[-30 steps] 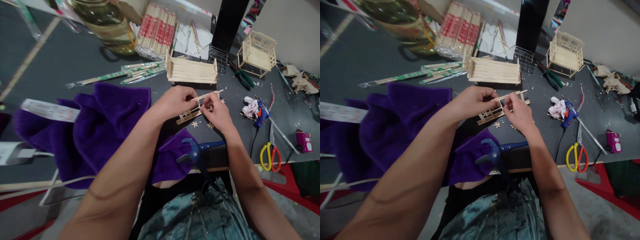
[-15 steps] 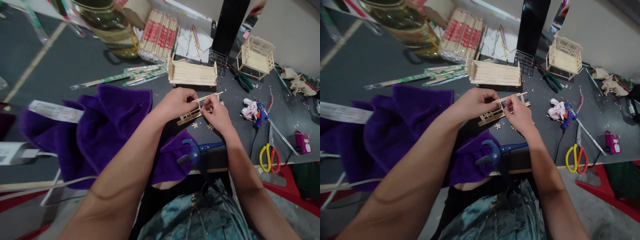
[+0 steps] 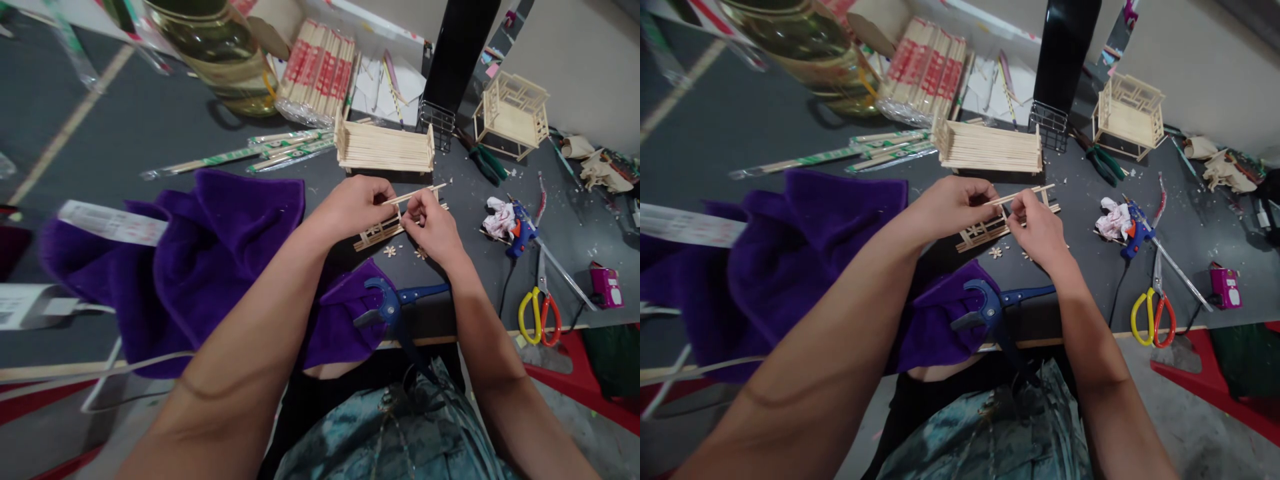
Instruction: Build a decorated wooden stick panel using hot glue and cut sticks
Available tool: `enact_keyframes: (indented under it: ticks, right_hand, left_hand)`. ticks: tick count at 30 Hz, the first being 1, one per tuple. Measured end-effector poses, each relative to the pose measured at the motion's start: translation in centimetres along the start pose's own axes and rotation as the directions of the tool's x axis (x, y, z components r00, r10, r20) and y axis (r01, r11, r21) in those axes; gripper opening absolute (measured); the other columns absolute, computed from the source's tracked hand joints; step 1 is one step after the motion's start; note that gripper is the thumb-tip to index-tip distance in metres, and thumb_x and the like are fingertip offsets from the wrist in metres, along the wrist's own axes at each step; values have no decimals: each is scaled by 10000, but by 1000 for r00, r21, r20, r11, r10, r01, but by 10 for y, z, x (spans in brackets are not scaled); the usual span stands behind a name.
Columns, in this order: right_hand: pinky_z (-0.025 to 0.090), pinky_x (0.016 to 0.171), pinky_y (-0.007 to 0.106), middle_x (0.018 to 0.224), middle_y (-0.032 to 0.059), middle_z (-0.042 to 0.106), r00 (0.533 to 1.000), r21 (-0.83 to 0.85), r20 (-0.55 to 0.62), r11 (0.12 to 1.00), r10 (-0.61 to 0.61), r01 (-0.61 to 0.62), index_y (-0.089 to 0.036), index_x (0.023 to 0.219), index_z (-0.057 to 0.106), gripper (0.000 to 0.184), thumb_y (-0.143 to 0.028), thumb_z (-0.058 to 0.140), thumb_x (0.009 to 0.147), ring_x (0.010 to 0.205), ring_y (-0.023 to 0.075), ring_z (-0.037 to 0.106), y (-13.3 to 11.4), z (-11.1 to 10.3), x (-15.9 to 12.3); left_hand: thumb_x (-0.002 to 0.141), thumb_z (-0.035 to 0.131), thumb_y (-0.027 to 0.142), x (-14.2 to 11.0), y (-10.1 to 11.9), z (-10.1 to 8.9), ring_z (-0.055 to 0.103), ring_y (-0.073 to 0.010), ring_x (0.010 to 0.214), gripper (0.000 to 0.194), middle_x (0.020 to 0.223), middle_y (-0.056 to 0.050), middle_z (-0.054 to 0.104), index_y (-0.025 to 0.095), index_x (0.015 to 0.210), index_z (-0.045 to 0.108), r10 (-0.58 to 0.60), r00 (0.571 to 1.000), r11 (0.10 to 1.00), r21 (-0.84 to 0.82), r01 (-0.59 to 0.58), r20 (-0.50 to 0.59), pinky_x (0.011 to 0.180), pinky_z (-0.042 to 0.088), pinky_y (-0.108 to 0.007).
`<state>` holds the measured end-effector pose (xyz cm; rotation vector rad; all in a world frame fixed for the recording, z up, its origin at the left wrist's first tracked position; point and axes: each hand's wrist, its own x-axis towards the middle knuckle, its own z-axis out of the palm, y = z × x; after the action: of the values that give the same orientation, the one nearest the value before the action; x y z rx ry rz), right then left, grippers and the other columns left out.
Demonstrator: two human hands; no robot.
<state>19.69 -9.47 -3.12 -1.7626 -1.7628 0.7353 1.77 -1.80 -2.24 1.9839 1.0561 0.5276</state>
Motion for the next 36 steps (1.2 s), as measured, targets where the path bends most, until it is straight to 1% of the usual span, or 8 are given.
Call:
enact_keyframes:
  ticks: [4,9,12,15,19,22,26,36]
  right_hand:
    - [438,773,346,893,-33,693,1000,48,0,999,2,-2,-279,929,477,181,-209,635,877,839,189,632,1,-4,-2]
    - [449,770,341,866,-49,682,998,113,-58,994,2,5,-279,934,501,149,-235,631,876,759,165,607,6,-10,-4]
    - [457,783,342,879,-44,695,999,95,-49,995,14,-9,-279,933,517,141,-237,637,870,786,171,619,6,-8,-4]
    - [450,785,345,892,-37,701,999,69,-24,997,25,-23,-279,925,512,152,-228,641,864,815,179,628,3,-4,-3]
    - [443,789,353,898,-31,697,1000,65,-12,998,20,-19,-281,926,492,168,-223,640,871,836,188,628,2,-1,-1]
    - [441,790,358,900,-27,696,1000,76,-9,997,8,-7,-281,929,481,183,-213,641,871,843,192,624,2,-1,-1]
    - [451,798,360,919,-22,701,1000,59,-6,998,8,-8,-282,933,477,186,-201,637,883,864,194,629,1,-1,-1]
    - [471,816,366,944,-17,707,1000,31,7,999,6,-7,-284,955,486,172,-196,621,896,879,198,638,0,-1,-2]
  left_hand:
    - [798,635,244,0,0,-1,540,-141,642,116,662,-7,642,156,760,700,-13,1000,1000,4,13,5,620,346,-270]
    - [806,640,288,0,-1,-2,571,-147,662,147,689,-12,661,156,772,696,-19,999,1000,-19,20,26,630,364,-266]
    - [806,637,304,0,0,-2,568,-146,663,158,690,-9,654,158,776,690,-17,999,999,-27,18,36,639,370,-268]
    - [785,628,286,-1,1,-4,561,-146,669,140,701,-4,649,161,799,688,-19,998,999,-28,21,59,645,374,-271]
    - [743,628,252,-1,1,-5,537,-142,665,141,713,11,629,168,841,686,-15,996,1000,-14,17,91,643,364,-272]
    - [741,627,253,-1,0,-5,542,-148,680,145,733,7,629,172,852,675,-7,994,1000,-10,8,108,650,366,-277]
    - [748,622,260,-1,-2,-4,553,-162,701,142,752,-3,641,180,855,670,0,994,1000,-5,1,107,666,375,-286]
    - [735,639,224,0,-3,-3,551,-152,684,90,722,7,644,181,812,655,2,995,1000,-23,0,95,637,361,-264]
